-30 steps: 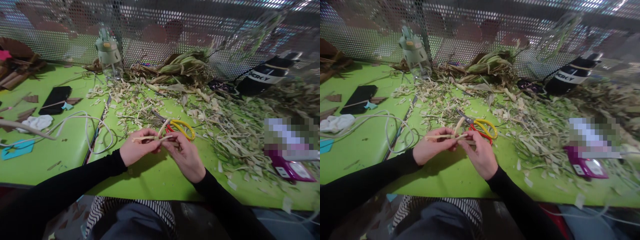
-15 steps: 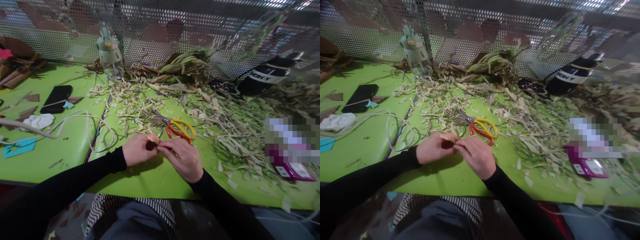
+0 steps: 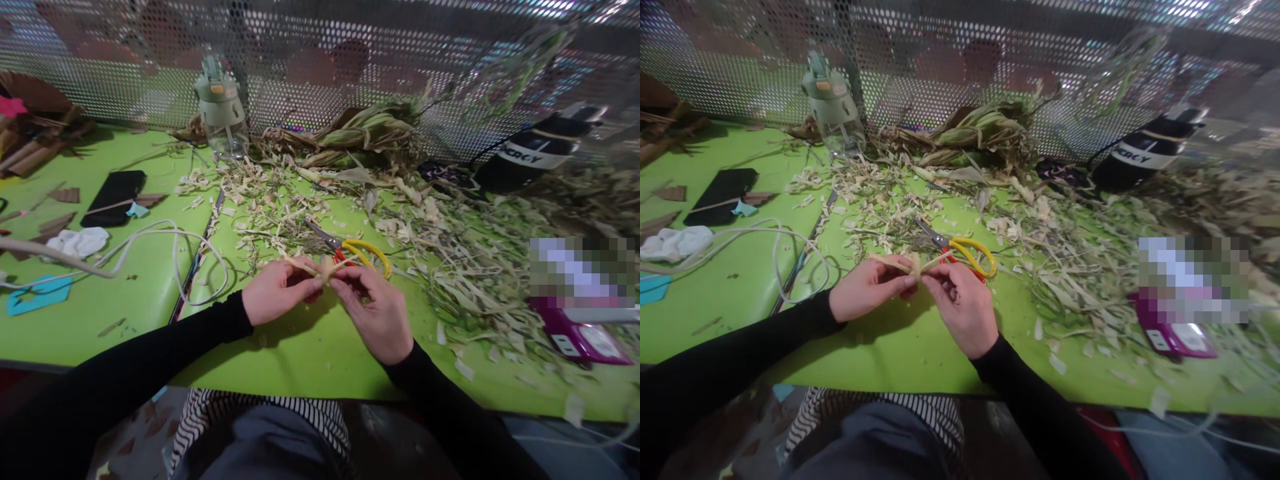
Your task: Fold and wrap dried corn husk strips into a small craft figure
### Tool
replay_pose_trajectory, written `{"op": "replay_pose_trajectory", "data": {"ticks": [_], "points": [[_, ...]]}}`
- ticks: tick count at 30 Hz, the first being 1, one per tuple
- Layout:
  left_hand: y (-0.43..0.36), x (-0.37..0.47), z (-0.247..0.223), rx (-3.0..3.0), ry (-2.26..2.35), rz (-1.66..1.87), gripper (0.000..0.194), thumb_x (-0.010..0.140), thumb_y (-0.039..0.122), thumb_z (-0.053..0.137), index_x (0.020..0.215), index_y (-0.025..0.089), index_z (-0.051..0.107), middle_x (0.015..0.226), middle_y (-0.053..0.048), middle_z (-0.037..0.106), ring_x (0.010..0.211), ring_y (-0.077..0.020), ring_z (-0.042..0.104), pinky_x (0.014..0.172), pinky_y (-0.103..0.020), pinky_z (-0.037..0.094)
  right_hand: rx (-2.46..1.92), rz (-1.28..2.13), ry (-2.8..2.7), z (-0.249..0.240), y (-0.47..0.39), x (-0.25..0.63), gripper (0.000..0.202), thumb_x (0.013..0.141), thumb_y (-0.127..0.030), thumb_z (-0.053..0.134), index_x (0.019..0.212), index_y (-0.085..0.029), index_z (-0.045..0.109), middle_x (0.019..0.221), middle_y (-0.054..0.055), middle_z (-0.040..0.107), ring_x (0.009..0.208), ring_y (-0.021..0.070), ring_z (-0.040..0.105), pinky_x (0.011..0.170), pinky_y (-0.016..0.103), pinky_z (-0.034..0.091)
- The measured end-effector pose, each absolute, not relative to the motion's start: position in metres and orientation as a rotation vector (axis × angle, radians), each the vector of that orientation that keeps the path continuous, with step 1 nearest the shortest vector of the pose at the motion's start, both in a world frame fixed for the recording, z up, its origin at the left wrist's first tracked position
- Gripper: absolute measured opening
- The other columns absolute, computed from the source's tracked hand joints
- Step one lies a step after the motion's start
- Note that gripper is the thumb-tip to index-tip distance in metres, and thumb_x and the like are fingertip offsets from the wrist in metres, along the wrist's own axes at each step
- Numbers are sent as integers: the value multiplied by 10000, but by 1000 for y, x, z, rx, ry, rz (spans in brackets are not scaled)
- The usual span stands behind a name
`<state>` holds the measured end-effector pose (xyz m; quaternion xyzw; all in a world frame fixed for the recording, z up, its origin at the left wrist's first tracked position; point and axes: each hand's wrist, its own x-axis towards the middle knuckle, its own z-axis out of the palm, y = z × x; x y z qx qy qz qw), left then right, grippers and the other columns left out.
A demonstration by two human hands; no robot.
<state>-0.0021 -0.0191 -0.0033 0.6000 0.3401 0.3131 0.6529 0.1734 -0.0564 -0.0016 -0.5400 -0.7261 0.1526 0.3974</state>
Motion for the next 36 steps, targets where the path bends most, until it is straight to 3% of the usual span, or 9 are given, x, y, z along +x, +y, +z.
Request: {"op": "replay_pose_trajectory", "data": {"ticks": [5,10,16,20,25,29,36], "points": [[-23,0,-1,1162,758,697,125,774,223,618,834,129,562,619,16,600,564,-79,565,616,-232,480,-1305,351,-1839,-2,-57,174,74,834,-267,602,863,-203,628,718,7,583,613,130,543,554,265,464],[-21,0,4,905,786,729,133,784,185,615,876,108,559,660,3,624,571,-70,597,625,-220,497,-1324,435,-1715,-3,-59,173,253,828,-317,609,1030,-188,528,825,29,591,620,125,564,501,242,476],[-16,-1,1,985,908,776,157,808,219,580,920,112,558,678,4,620,582,-72,583,623,-227,485,-1255,74,-2057,-3,-59,172,79,858,-233,574,801,-180,589,656,9,614,550,116,546,522,242,446],[-17,-5,-3,1511,989,646,166,805,271,557,878,129,604,645,9,599,576,-93,546,593,-238,452,-1055,-105,-2171,-4,-60,170,49,845,-183,580,820,-174,620,713,36,673,632,138,593,600,251,475],[-24,-6,-3,1778,903,517,180,795,285,550,861,141,635,694,-3,628,609,-100,549,593,-227,441,-1224,11,-2023,-2,-64,168,36,835,-189,596,803,-182,610,651,7,643,561,119,582,559,235,471],[-26,-4,-4,1652,867,572,219,789,342,573,828,130,613,662,-3,612,590,-100,550,589,-228,447,-1246,161,-1937,-1,-66,168,22,833,-201,602,847,-184,603,695,1,643,565,113,593,552,232,483],[-25,1,-4,1337,790,753,145,810,281,558,804,136,549,644,11,584,610,-90,564,646,-234,468,-1275,402,-1790,-2,-61,168,29,832,-221,594,840,-193,597,783,11,654,631,124,616,608,256,522]]}}
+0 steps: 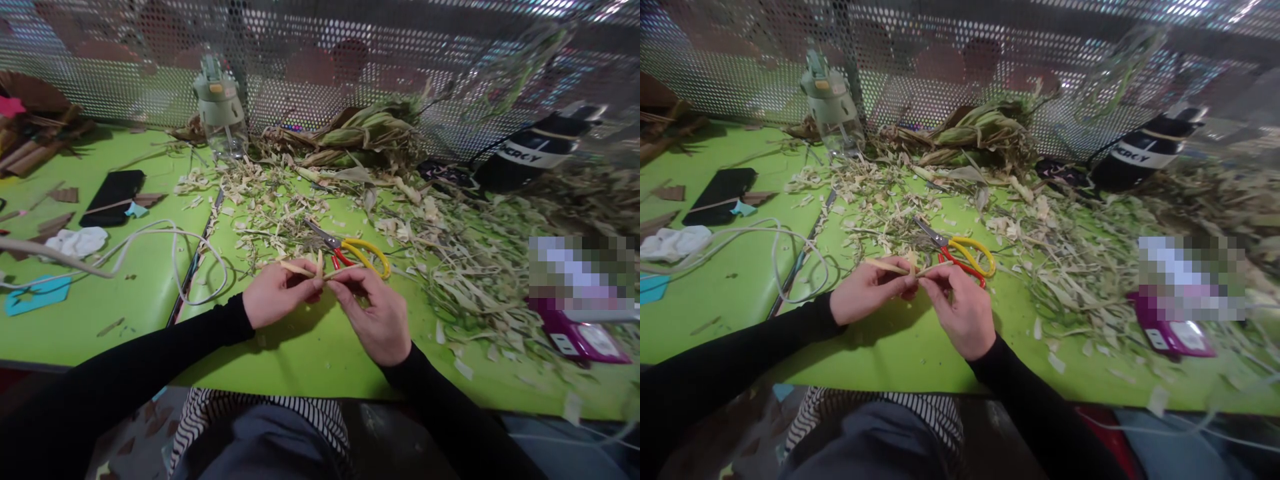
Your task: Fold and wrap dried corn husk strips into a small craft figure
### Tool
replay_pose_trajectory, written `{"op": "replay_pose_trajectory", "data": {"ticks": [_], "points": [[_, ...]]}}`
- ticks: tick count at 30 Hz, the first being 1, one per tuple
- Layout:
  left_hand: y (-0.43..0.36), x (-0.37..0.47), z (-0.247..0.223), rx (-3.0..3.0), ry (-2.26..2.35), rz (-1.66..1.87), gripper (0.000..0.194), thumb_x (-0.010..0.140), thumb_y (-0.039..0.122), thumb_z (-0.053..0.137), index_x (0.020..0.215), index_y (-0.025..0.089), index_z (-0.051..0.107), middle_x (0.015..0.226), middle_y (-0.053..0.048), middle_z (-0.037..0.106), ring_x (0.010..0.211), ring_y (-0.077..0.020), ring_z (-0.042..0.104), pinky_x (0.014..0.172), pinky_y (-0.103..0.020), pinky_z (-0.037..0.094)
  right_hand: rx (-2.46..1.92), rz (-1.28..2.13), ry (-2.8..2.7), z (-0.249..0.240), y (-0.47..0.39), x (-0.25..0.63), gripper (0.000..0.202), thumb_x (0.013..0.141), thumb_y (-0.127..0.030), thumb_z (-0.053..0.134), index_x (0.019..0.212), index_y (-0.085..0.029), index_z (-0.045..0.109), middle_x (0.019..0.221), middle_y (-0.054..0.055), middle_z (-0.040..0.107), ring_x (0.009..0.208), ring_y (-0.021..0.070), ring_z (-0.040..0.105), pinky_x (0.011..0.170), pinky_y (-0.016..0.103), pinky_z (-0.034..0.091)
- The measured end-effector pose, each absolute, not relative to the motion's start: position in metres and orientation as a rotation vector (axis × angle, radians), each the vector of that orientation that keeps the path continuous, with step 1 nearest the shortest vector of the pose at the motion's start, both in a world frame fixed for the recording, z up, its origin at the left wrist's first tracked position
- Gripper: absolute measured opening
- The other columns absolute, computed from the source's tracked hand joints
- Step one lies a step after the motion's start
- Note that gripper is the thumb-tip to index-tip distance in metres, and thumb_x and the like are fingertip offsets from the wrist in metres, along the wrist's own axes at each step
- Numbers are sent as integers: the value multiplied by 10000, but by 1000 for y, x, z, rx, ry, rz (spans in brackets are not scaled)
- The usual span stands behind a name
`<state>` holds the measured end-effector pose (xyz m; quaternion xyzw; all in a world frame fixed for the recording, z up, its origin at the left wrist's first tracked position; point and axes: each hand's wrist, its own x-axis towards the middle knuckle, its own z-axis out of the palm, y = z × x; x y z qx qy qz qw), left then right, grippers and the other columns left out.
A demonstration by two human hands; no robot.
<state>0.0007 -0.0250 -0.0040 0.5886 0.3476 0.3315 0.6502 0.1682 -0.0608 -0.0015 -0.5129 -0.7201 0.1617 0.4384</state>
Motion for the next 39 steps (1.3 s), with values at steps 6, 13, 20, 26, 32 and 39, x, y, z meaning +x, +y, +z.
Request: {"op": "replay_pose_trajectory", "data": {"ticks": [6,13,20,26,32,39], "points": [[-25,2,-2,1212,765,712,138,789,251,595,802,123,544,643,10,594,603,-81,578,658,-236,486,-1233,478,-1791,-3,-57,173,63,834,-208,592,862,-199,648,761,16,647,671,142,613,617,276,518],[-22,-2,1,1086,711,524,152,771,260,600,774,114,560,630,9,598,563,-73,573,622,-232,476,-1078,244,-1957,-1,-58,175,107,806,-170,625,866,-234,687,786,26,633,745,158,592,655,312,514],[-21,-8,-2,1577,920,321,196,710,316,650,704,133,580,594,28,566,577,-94,516,558,-212,398,-1095,288,-2096,-1,-56,171,89,807,-187,625,848,-230,692,817,34,606,759,157,592,654,303,515],[-18,-6,1,1347,707,401,256,829,366,539,797,115,575,752,-32,619,689,-105,582,728,-268,472,-1131,320,-2023,-3,-56,172,121,829,-156,573,879,-205,672,830,44,606,778,166,592,675,311,511],[-23,-3,0,1231,734,370,231,877,311,480,752,127,541,724,-30,630,652,-96,605,726,-268,489,-1214,424,-1965,3,-54,178,221,874,-238,522,1064,-200,628,923,65,609,820,182,577,688,338,498],[-31,0,-8,1528,813,211,264,874,316,451,733,137,584,687,-29,664,615,-115,606,678,-257,473,-1088,283,-2092,2,-50,175,96,822,-232,623,876,-245,700,879,33,676,839,188,584,784,386,451]]}}
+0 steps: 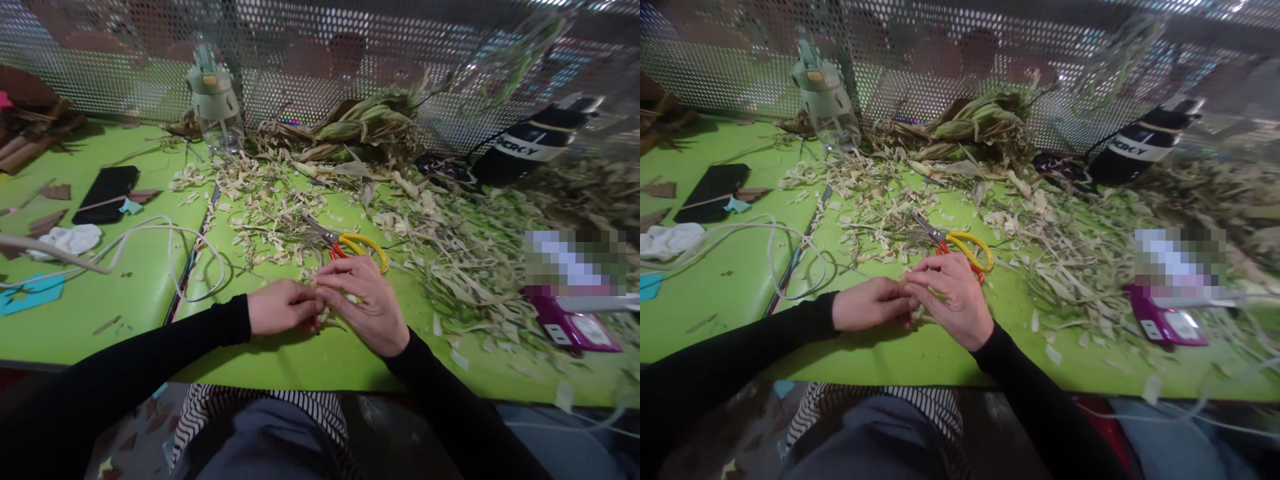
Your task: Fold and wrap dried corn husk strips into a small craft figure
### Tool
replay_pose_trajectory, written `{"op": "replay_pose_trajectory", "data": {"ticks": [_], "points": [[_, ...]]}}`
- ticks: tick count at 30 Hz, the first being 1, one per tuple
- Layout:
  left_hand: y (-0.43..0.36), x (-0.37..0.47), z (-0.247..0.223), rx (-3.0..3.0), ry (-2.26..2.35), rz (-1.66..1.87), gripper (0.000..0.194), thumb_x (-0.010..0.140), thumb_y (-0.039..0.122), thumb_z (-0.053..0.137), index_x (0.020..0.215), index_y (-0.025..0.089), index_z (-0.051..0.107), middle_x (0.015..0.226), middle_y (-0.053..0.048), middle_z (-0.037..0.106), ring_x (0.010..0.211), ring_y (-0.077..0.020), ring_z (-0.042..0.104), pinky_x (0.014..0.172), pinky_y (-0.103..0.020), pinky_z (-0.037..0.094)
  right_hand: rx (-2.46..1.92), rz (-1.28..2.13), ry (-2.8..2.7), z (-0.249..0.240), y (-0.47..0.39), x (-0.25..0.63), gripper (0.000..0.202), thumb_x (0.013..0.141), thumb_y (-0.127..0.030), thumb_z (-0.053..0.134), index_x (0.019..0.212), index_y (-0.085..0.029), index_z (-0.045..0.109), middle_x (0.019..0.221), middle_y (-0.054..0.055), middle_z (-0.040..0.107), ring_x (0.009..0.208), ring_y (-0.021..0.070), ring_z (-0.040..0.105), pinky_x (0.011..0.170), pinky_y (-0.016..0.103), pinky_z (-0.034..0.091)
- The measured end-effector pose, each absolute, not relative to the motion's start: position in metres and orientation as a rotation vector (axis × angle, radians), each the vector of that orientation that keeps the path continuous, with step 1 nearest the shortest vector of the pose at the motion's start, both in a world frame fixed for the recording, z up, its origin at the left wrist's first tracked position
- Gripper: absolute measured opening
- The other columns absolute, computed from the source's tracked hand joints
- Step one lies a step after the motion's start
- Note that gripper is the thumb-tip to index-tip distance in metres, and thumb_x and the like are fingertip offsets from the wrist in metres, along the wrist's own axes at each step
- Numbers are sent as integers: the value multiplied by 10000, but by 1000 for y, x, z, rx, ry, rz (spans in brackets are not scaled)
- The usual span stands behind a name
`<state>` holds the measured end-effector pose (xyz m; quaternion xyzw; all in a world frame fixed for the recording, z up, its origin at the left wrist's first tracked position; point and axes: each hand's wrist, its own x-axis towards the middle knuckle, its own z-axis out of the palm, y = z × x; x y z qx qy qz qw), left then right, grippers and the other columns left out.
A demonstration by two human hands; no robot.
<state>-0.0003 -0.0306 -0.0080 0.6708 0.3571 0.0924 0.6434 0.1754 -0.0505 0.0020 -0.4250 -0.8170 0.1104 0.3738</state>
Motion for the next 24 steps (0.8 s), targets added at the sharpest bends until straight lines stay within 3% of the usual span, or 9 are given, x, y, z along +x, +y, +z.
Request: {"op": "replay_pose_trajectory", "data": {"ticks": [9,20,24], "points": [[-31,2,-10,1356,843,243,321,869,347,465,662,122,563,620,-21,629,574,-103,595,634,-244,484,-1047,340,-2175,2,-54,176,162,848,-275,601,984,-250,685,839,8,729,840,195,564,770,385,433],[-26,-1,-8,1102,711,246,260,826,334,580,697,108,559,614,-2,604,565,-75,582,646,-249,499,-1126,526,-2067,7,-56,183,102,836,-289,599,879,-232,672,769,25,652,802,188,544,714,352,451],[-23,-2,-6,1024,667,241,237,789,320,632,725,98,579,662,-18,626,581,-74,599,645,-247,511,-1041,518,-2245,17,-54,186,73,820,-264,615,782,-241,672,660,-5,648,763,178,533,798,395,421]]}}
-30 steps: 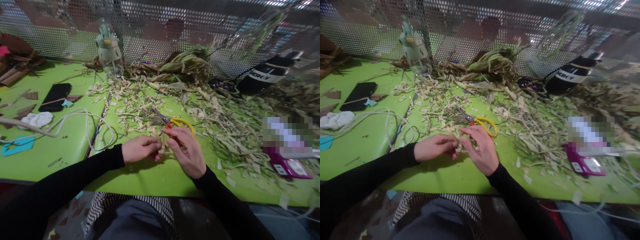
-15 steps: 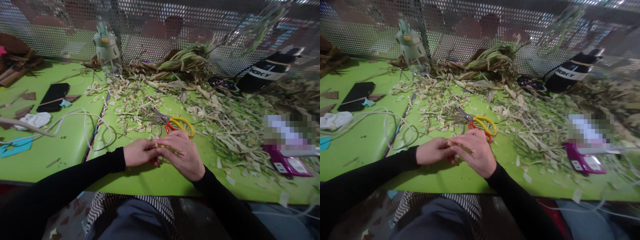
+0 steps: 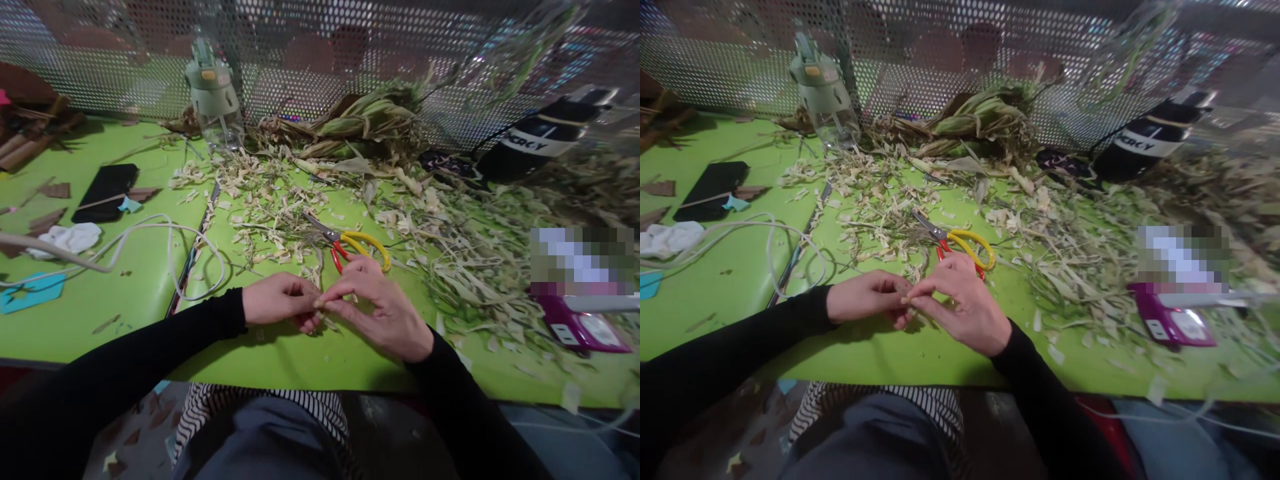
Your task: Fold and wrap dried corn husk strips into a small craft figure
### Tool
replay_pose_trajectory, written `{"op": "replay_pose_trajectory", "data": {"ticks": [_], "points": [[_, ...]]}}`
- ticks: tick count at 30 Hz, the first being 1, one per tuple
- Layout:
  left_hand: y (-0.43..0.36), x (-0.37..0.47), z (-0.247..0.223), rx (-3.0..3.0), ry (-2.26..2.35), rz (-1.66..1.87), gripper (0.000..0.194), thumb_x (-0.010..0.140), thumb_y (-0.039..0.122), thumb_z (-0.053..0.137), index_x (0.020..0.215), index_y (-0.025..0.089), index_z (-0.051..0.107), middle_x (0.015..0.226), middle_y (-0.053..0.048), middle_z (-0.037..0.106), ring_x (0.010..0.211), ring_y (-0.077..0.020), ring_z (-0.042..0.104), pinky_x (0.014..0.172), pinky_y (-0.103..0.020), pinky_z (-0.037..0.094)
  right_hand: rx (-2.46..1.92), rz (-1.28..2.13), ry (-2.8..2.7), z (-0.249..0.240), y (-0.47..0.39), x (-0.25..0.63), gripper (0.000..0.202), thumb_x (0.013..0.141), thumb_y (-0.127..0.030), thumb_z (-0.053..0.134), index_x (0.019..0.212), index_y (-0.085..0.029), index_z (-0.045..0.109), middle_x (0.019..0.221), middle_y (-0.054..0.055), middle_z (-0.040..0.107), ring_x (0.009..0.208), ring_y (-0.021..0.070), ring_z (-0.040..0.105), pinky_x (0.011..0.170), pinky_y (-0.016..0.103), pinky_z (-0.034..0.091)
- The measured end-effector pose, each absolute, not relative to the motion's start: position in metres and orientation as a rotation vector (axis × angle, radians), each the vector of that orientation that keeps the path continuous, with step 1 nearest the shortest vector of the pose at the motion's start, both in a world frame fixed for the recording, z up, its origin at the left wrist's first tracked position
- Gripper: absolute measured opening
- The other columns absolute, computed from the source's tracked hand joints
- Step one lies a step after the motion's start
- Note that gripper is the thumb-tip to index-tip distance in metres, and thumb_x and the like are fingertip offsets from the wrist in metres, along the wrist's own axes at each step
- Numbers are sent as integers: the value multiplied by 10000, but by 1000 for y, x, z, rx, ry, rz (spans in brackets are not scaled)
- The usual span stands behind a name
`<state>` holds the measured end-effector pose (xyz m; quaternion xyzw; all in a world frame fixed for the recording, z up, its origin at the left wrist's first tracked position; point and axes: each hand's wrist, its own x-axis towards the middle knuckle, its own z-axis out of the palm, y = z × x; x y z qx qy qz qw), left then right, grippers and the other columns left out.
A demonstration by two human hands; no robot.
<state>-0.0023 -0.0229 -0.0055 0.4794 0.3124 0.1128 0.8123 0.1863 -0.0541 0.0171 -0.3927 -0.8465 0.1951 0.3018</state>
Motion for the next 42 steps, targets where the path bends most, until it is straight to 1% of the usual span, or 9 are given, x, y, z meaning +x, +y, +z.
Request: {"op": "replay_pose_trajectory", "data": {"ticks": [4,9,12,15,17,23,32,38,42], "points": [[-23,-2,-4,1019,698,244,201,805,287,610,742,97,591,657,-14,628,569,-70,599,631,-235,511,-1006,431,-2322,23,-53,187,56,797,-205,618,785,-243,658,695,-17,678,733,162,544,880,437,394],[-24,-2,-2,1062,730,273,214,797,304,606,731,102,581,632,-9,611,578,-83,596,619,-233,504,-1064,388,-2366,22,-53,187,87,792,-183,574,753,-242,626,670,-21,642,710,162,539,949,488,367],[-24,-3,-1,1110,725,281,168,792,270,592,732,113,582,631,3,604,587,-82,588,627,-234,497,-1069,377,-2392,20,-53,187,93,784,-167,563,742,-235,611,662,-21,627,721,167,531,943,484,377],[-24,-3,-2,1168,707,292,62,729,166,625,748,122,585,644,19,597,597,-69,564,644,-216,474,-1098,354,-2373,19,-54,189,83,775,-158,566,752,-230,600,662,-14,617,757,180,522,919,471,394],[-24,-3,-3,1205,692,301,78,705,131,631,763,124,580,650,21,587,600,-66,546,636,-203,455,-1124,352,-2344,19,-54,189,74,774,-158,571,758,-227,591,657,-14,604,761,181,516,908,461,398],[-26,-4,-9,1385,705,337,99,810,223,537,786,131,565,654,23,539,595,-68,485,602,-195,396,-1131,335,-2314,20,-55,187,68,786,-152,562,760,-214,566,658,-12,577,720,165,502,872,421,412],[-28,-5,-8,1839,863,343,174,846,286,488,774,150,570,660,11,556,598,-95,456,578,-211,354,-1117,354,-2397,16,-54,189,84,805,-148,538,754,-201,577,659,-8,581,707,159,500,903,422,392],[-32,-1,-7,1953,890,336,168,863,238,449,826,150,588,749,-22,648,672,-120,556,651,-228,404,-1085,381,-2448,15,-53,189,116,841,-168,511,769,-187,601,686,0,594,700,152,506,885,412,390],[-30,-2,-7,1956,873,348,166,864,223,446,848,149,594,775,-24,659,693,-123,564,676,-233,421,-1088,344,-2398,14,-53,185,117,861,-170,500,787,-176,591,713,15,617,710,156,509,894,416,385]]}}
